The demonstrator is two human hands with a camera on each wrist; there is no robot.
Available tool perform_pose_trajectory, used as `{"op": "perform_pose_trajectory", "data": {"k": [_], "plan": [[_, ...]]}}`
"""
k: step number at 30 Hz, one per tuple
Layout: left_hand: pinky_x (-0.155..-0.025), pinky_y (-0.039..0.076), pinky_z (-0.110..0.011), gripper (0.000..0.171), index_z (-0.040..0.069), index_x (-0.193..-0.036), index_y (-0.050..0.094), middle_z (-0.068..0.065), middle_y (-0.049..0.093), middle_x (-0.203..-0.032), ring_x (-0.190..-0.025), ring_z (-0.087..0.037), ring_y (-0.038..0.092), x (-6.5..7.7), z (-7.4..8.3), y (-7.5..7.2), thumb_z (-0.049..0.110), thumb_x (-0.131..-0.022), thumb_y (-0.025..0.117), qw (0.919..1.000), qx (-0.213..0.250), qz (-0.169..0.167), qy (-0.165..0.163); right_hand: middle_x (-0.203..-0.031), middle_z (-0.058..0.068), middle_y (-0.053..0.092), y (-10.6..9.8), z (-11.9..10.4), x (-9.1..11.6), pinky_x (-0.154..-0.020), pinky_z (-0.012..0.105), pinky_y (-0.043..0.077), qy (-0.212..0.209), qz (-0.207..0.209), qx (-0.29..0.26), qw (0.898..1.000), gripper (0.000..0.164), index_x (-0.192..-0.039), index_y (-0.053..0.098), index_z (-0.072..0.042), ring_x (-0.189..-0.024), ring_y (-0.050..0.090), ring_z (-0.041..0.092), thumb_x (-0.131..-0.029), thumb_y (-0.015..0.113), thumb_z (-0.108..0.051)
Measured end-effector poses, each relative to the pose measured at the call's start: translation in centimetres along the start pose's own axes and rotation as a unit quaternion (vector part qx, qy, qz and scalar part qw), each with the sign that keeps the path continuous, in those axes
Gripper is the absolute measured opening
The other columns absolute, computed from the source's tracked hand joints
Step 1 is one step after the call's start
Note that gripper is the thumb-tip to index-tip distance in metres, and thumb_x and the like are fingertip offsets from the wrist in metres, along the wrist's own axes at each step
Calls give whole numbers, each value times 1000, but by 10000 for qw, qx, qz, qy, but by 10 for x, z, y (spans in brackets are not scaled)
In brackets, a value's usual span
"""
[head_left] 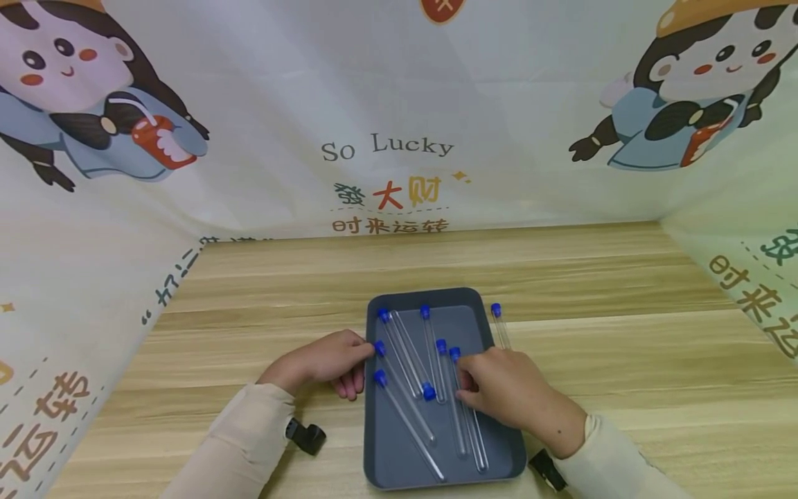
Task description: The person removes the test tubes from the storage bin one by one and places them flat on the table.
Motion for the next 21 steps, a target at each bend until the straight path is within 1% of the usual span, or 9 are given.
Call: {"op": "perform_pose_trajectory", "data": {"k": [7,16,21], "plan": [[-46,56,-28,51,-1,-69,65,-3,62,-56,-46,-11,62,0,0,0,25,-104,38,10000,-24,-15,18,-54,-12,47,2,3,0,-45,21,32,83,-63,6,9999,36,-61,53,-22,-50,42,4,-82,81,-30],[-46,56,-28,51,-1,-70,64,-3,62,-57,-46,-11,63,-1,0,-1,26,-105,39,10000,-37,-14,26,-52,-12,46,6,2,-1,-45,22,32,28,-195,255,9995,37,-58,55,-22,-49,41,4,-84,78,-36],[-46,55,-28,51,-1,-69,65,-3,62,-56,-46,-11,63,-1,0,0,26,-105,39,10000,-33,-36,51,-51,-13,45,7,1,1,-44,22,31,-58,-303,269,9992,39,-57,54,-23,-48,41,4,-84,77,-38]]}}
Point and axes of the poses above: each hand's wrist, its own x-axis away from the middle knuckle, its own y-axis out of the palm, z = x × y, the point moved 8 cm from there along -x, towards the middle knuckle
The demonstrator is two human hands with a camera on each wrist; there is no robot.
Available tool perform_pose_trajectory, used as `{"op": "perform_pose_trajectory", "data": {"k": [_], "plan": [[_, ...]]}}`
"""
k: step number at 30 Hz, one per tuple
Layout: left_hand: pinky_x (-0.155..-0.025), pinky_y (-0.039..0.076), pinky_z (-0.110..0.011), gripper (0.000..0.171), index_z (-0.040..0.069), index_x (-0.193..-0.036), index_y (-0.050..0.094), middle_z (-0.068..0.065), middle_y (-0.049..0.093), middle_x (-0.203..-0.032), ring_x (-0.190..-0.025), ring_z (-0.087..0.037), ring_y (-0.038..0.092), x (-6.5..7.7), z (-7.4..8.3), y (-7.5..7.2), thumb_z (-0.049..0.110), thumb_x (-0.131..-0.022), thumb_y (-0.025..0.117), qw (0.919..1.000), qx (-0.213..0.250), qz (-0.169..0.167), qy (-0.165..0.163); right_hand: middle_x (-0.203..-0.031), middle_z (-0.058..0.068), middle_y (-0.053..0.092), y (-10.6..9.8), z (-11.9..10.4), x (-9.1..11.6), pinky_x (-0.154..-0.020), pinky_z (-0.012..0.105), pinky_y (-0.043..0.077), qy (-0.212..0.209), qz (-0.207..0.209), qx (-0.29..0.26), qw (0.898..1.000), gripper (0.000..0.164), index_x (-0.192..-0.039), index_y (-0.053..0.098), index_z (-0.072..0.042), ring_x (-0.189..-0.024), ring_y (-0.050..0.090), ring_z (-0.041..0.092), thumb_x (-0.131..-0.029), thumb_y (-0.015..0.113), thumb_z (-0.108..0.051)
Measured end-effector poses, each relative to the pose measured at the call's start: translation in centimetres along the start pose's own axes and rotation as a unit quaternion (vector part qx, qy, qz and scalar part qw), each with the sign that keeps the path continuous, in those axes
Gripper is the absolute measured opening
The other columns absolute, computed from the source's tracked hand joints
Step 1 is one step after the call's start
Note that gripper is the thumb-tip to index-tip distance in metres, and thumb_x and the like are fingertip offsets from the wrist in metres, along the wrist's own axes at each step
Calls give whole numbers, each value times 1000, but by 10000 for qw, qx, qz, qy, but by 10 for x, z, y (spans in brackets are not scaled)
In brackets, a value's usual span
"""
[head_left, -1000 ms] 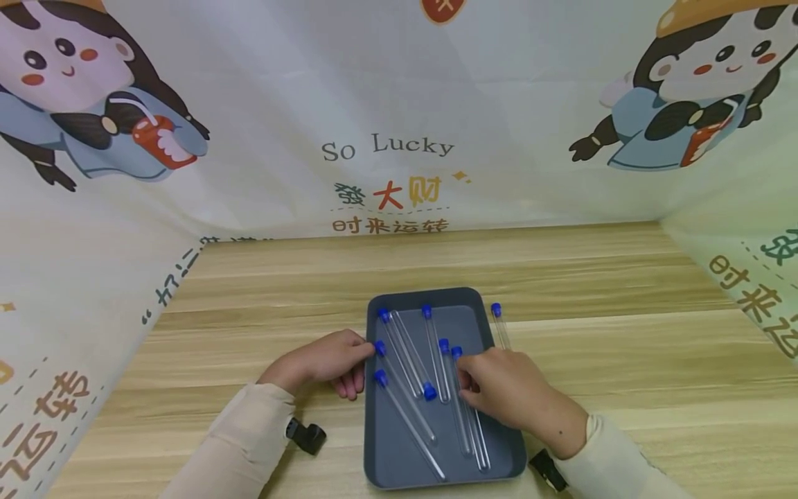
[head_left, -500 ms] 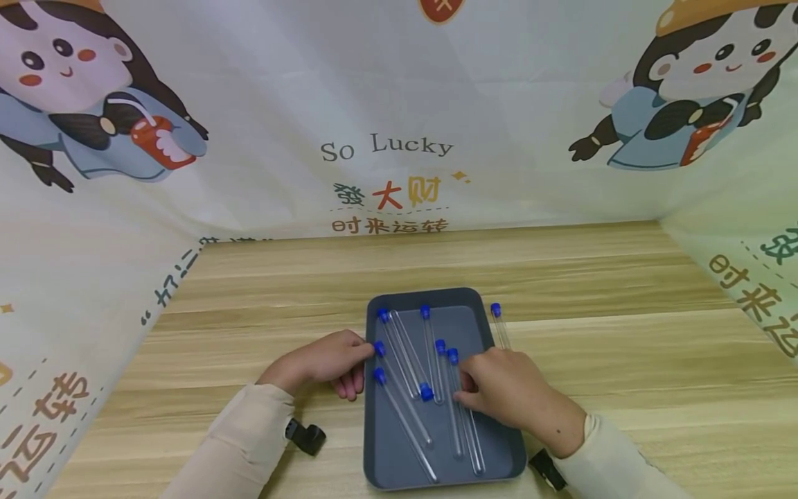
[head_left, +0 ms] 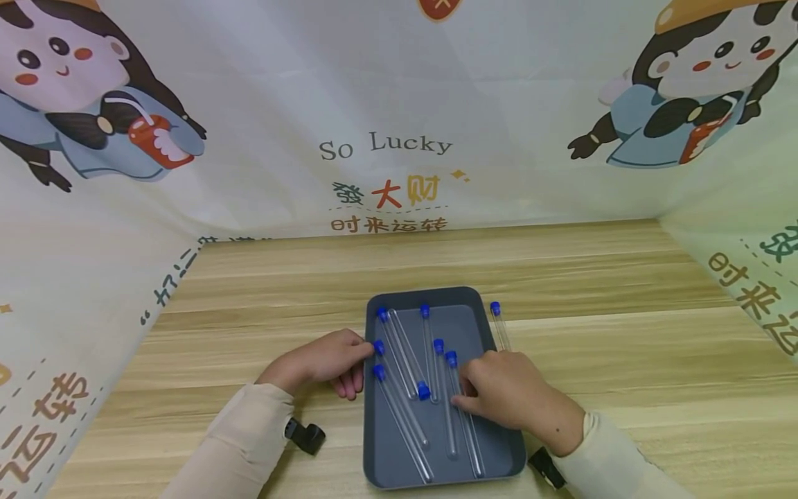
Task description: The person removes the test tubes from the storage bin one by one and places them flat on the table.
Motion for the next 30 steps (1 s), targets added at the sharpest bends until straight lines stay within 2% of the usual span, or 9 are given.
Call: {"op": "perform_pose_trajectory", "data": {"k": [12,30], "plan": [[-46,55,-28,51,-1,-69,64,-2,62,-56,-46,-11,62,0,0,0,26,-105,39,10000,-12,15,-19,-51,-13,49,2,-1,1,-43,24,33,27,-214,-1,9998,41,-57,56,-22,-46,44,4,-78,80,-46],[-46,55,-27,51,-1,-70,64,-3,62,-56,-46,-11,62,1,0,0,27,-105,40,10000,-1,32,-66,-50,-10,47,-1,1,1,-42,24,31,366,5,-175,9992,40,-55,51,-21,-47,43,8,-81,79,-34]]}}
Point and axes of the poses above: each hand's wrist, its own x-axis away from the middle knuckle, its own y-axis out of the palm, z = x × y, the point moved 8 cm from there along -x, towards the middle knuckle
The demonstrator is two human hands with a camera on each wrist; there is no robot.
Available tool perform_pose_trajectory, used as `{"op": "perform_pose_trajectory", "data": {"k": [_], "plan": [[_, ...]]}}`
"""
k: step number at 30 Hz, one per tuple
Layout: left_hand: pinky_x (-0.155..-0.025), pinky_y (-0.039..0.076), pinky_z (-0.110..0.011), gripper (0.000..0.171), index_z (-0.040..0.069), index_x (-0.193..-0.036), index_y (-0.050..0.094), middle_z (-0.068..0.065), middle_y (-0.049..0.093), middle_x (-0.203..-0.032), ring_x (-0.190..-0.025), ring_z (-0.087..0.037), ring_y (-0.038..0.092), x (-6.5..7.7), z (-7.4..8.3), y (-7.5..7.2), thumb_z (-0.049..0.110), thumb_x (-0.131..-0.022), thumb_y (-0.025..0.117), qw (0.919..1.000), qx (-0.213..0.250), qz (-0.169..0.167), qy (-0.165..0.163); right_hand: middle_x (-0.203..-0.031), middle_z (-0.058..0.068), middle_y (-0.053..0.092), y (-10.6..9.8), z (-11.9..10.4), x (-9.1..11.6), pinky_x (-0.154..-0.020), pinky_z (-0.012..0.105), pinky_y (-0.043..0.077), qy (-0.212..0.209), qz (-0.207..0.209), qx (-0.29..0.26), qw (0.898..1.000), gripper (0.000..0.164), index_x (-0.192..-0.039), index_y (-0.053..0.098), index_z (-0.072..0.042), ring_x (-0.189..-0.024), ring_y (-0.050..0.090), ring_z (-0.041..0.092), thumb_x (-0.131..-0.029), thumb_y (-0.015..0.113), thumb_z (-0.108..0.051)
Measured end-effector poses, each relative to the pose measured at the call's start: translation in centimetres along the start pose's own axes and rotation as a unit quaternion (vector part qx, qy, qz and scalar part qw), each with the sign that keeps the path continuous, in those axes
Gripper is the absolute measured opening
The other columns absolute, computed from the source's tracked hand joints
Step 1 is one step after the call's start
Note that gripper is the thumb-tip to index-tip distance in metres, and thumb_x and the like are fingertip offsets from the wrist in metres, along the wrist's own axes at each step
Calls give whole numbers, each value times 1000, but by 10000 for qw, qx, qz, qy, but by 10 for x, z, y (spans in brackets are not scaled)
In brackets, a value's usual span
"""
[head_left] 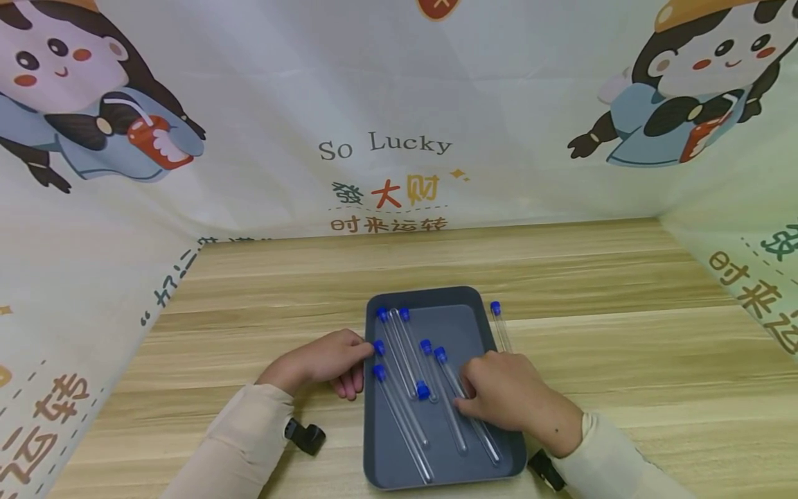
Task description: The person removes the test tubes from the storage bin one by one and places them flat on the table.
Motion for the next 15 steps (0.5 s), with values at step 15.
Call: {"op": "perform_pose_trajectory", "data": {"k": [15], "plan": [[-45,55,-27,51,-1,-69,64,-3,61,-56,-45,-11,62,0,1,0,27,-104,39,10000,61,-4,13,-56,-10,47,-13,-1,-1,-43,21,32,72,291,-329,9990,33,-62,52,-21,-50,42,5,-85,73,-29]]}}
Point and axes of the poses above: each hand's wrist, its own x-axis away from the middle knuckle, its own y-axis out of the palm, z = x × y, the point moved 8 cm from there along -x, towards the middle knuckle
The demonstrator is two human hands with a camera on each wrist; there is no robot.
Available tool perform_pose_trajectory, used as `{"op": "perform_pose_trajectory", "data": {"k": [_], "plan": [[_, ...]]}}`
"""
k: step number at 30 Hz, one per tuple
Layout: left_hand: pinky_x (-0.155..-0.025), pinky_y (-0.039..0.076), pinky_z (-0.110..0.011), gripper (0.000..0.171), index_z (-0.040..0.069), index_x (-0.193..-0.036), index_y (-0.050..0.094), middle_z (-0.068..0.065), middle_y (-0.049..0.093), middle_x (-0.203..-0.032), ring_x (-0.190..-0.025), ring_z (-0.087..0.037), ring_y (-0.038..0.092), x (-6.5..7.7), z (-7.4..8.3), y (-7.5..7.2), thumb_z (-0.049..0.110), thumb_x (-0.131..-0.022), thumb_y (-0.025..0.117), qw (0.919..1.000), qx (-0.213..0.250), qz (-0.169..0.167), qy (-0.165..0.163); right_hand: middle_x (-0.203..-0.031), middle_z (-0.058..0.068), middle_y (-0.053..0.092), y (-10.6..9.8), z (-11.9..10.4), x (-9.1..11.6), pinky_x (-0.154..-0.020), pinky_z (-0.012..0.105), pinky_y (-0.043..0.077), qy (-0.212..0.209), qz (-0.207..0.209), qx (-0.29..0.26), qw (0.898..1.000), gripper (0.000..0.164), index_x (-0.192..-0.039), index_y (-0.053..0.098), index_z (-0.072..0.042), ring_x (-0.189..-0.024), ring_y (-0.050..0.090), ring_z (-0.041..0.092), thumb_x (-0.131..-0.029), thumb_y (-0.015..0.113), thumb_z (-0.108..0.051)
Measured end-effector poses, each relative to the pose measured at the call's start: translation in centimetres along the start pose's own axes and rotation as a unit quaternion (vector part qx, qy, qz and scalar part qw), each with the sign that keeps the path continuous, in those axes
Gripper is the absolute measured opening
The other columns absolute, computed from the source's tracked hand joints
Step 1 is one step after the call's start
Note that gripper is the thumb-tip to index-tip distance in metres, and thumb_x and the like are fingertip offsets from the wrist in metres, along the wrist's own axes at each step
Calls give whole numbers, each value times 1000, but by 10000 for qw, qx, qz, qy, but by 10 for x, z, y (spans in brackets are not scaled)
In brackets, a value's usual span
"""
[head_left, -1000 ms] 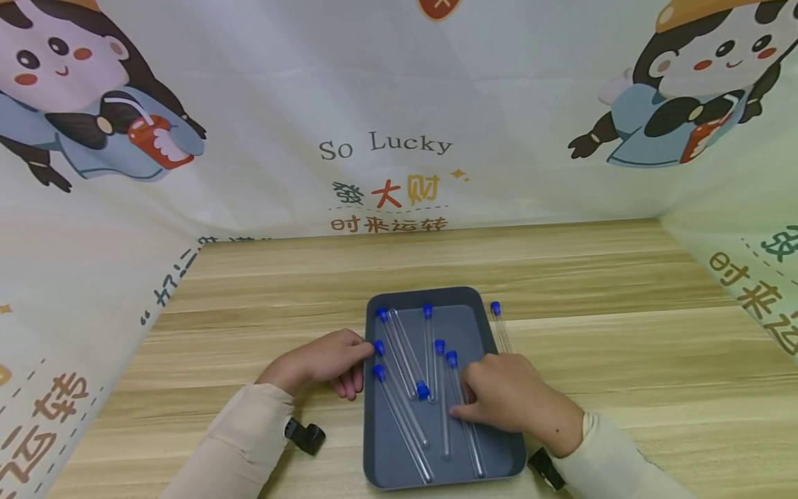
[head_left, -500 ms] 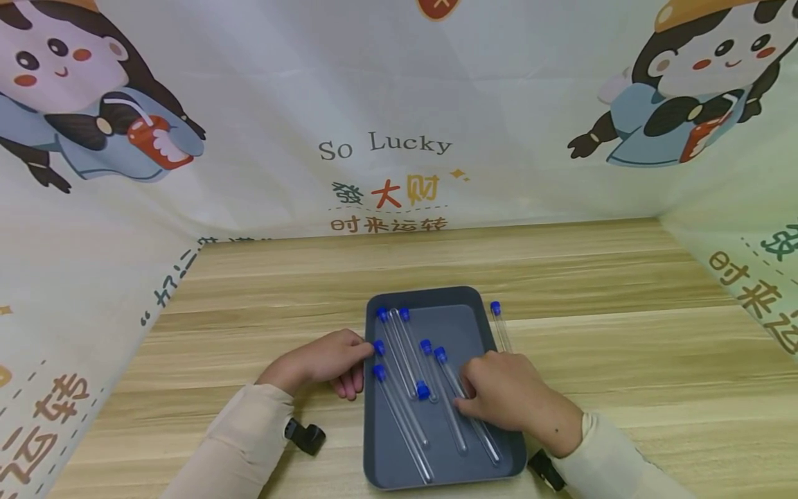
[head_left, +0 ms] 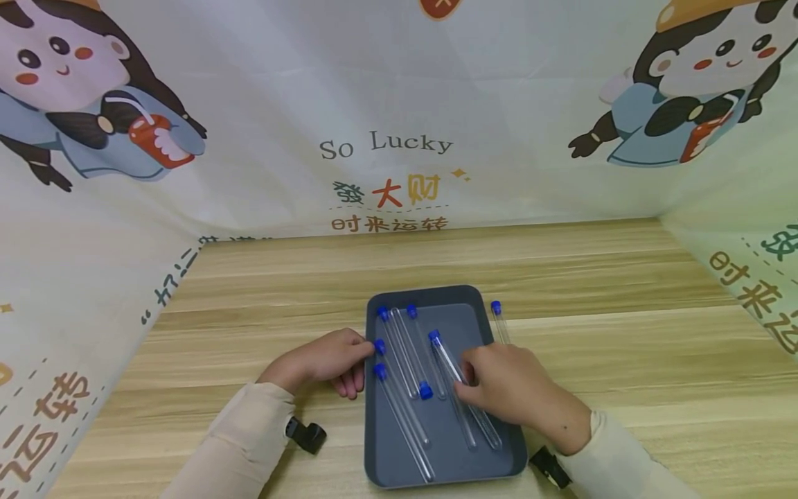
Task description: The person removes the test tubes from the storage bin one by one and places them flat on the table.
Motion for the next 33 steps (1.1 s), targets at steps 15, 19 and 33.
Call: {"op": "perform_pose_trajectory", "data": {"k": [15,19,33], "plan": [[-45,54,-26,51,-1,-69,64,-3,62,-56,-46,-11,62,0,-1,0,26,-104,39,10000,-34,0,-1,-67,-8,64,-28,5,-2,-48,19,43,203,869,-384,9953,13,-83,63,-14,-51,50,-1,-89,71,-23],[-45,54,-26,51,-1,-69,64,-3,62,-56,-46,-11,62,0,-1,0,26,-104,39,10000,-40,0,20,-66,-8,65,-36,7,-2,-48,19,42,207,1181,-333,9922,13,-83,64,-14,-51,49,0,-88,71,-24],[-45,54,-27,49,0,-70,64,-3,61,-57,-46,-12,62,1,0,0,26,-104,39,10000,-13,35,0,-57,-6,55,-52,29,-1,-42,23,35,564,1557,-199,9860,16,-80,61,-13,-45,44,6,-89,68,-24]]}}
Point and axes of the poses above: each hand's wrist, its own x-axis away from the middle knuckle, its own y-axis out of the palm, z = x × y, the point moved 8 cm from there along -x, towards the middle knuckle
